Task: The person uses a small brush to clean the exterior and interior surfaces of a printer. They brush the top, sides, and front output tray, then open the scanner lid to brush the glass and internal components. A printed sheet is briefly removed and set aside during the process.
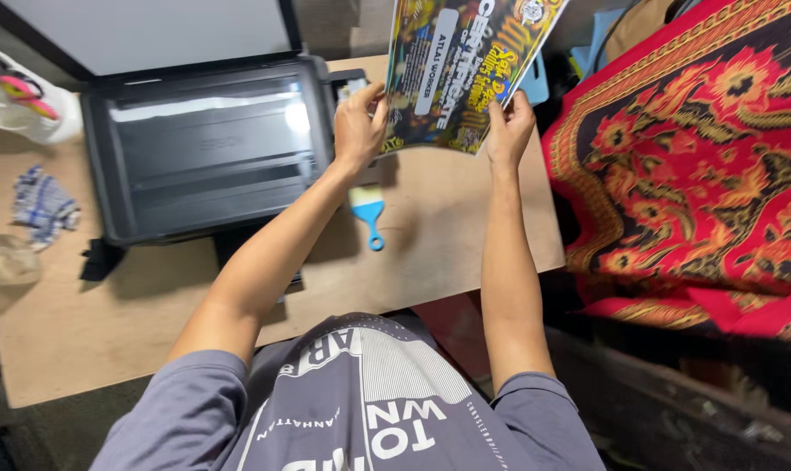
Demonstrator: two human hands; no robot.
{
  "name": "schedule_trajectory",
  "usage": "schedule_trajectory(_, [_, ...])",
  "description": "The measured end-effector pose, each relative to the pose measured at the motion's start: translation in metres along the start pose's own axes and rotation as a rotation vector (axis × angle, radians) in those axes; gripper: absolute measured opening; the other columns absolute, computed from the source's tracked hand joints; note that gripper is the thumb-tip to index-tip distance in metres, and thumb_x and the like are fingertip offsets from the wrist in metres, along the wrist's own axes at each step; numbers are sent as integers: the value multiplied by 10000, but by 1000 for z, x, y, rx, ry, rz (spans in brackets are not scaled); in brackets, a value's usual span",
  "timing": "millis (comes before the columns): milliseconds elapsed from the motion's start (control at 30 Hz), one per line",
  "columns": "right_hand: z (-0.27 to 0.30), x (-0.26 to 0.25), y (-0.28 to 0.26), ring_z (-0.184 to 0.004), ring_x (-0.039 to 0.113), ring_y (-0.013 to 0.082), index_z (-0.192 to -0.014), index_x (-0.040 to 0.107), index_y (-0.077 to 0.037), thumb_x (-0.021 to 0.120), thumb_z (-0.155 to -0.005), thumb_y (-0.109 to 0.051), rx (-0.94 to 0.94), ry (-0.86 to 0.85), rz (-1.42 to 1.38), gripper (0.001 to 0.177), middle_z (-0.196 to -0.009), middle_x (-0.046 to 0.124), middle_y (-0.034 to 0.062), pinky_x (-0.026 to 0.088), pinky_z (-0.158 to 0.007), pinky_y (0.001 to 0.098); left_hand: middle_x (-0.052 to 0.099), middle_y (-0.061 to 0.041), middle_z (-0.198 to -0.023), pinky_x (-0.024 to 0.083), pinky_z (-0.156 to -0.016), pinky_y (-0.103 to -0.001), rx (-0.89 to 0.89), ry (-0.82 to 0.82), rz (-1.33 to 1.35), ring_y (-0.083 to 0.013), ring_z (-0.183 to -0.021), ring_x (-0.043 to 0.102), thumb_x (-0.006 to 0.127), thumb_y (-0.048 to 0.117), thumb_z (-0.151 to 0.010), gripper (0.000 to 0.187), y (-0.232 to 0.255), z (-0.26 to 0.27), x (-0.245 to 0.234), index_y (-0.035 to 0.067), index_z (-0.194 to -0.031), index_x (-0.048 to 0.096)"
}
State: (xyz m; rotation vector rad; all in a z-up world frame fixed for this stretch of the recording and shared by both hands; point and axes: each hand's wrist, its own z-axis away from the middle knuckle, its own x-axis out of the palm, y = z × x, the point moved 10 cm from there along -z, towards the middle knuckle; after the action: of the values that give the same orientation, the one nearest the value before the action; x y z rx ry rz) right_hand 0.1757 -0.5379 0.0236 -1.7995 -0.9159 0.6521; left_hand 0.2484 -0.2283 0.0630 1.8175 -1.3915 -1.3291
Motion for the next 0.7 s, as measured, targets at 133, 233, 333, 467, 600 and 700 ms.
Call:
schedule_trajectory(133, [-74,-48,34,-858,670,86,-1058,624,38,672,-921,89,-63,0,101,153,-962,711,36,544,-759,254,800,-155,-964,605,-775,-362,-184,-23,123,-238,-843,795,587,136,-978,280,-7,-39,80,74,-1220,714])
schedule_trajectory(233, [-108,-65,59,-842,684,125,-1038,594,49,664,-936,89,-100,-33,185,130,-947,720,78,552,-750,290,794,-173,-952,592,-764,-368,-252,-2,116,-252,-819,785,602,157,-970,323,-19,-59,126,55,-1267,677])
schedule_trajectory(333, [-137,-69,85,-773,681,167,-1014,583,56,669,-945,70,-58,-50,319,111,-891,722,124,543,-720,325,795,-183,-970,599,-789,-368,-269,19,114,-249,-862,792,619,173,-986,336,-33,-79,168,15,-1280,653])
schedule_trajectory(467, [-165,-61,122,-816,744,204,-1018,576,39,658,-932,48,9,-97,248,119,-913,749,153,568,-743,349,789,-196,-1034,612,-803,-371,-291,32,112,-260,-904,792,602,177,-994,364,-66,-91,208,-18,-1300,626])
schedule_trajectory(600, [-172,-59,156,-871,760,269,-1037,594,36,650,-900,58,-16,-140,331,149,-952,753,178,578,-781,384,770,-208,-1087,624,-804,-372,-370,36,135,-275,-951,795,611,205,-1000,392,-106,-87,241,-27,-1316,601])
schedule_trajectory(700, [-169,-62,187,-889,762,296,-1066,598,32,637,-897,55,32,-155,364,175,-969,759,184,569,-801,397,764,-221,-1090,612,-832,-392,-420,-20,51,-306,-971,780,624,216,-986,396,-126,-77,256,-20,-1305,622])
